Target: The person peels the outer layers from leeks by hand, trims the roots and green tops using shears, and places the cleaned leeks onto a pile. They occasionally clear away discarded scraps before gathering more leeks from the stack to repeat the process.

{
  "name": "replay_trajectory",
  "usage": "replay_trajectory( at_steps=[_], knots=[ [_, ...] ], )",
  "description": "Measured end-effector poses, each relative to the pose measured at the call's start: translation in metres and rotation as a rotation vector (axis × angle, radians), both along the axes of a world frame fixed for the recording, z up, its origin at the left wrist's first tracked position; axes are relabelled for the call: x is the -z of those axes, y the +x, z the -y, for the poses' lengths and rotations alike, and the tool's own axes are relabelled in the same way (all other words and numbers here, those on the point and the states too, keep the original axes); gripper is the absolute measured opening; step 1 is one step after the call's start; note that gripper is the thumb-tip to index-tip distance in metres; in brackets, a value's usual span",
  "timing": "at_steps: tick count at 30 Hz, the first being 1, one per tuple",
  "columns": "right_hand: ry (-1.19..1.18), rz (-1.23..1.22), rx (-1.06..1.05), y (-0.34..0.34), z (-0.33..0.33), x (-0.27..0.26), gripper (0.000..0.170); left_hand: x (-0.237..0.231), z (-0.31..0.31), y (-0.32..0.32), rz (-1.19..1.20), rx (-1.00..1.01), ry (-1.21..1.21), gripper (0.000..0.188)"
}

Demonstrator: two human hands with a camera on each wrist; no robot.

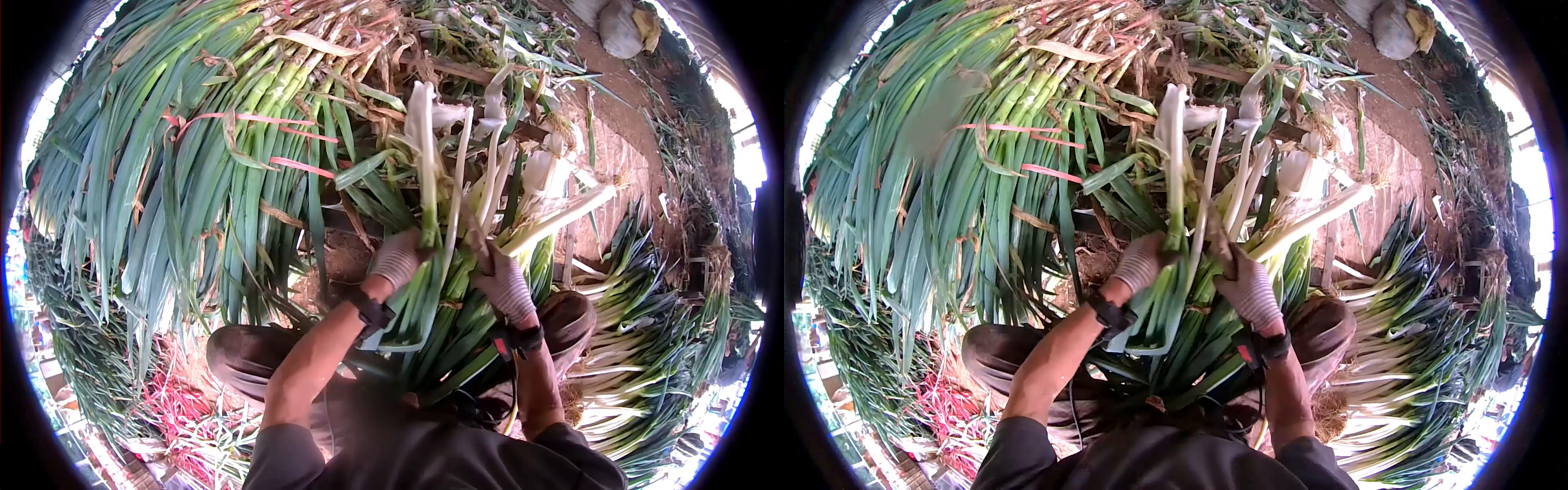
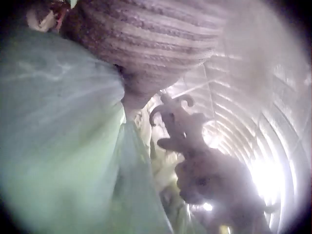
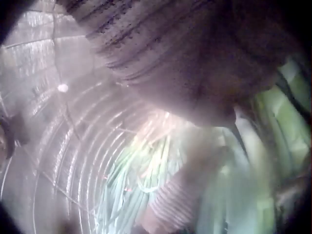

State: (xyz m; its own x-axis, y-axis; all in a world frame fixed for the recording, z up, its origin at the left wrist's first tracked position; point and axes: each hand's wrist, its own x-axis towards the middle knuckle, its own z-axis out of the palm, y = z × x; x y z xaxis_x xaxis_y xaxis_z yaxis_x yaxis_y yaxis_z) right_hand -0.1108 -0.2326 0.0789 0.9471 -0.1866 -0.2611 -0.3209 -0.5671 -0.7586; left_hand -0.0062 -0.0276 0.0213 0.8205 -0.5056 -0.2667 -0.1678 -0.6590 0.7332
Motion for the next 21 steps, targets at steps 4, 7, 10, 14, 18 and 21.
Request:
replay_trajectory(
  at_steps=[4,7,10,14,18,21],
  knots=[
    [0.012,-0.048,0.029,-0.001,0.003,-0.02,0.069,-0.014,0.028,-0.039,-0.012,0.12,0.206,0.044],
    [-0.023,0.051,-0.123,0.008,-0.018,-0.032,0.069,-0.03,0.025,-0.037,-0.011,0.276,0.254,0.042],
    [-0.01,0.039,-0.088,0.023,-0.025,-0.019,0.068,-0.056,0.016,-0.007,-0.041,0.422,0.294,0.035],
    [0.045,-0.018,-0.05,0.02,-0.031,-0.011,0.061,-0.022,0.004,0.069,0.491,-0.175,0.337,0.037],
    [0.062,-0.013,-0.079,0.01,-0.036,-0.015,0.06,-0.006,0.015,0.114,0.402,-0.185,0.588,0.038],
    [0.051,0.031,-0.049,0.007,-0.03,0.0,0.065,0.001,0.022,0.135,0.134,-0.237,0.578,0.038]
  ],
)
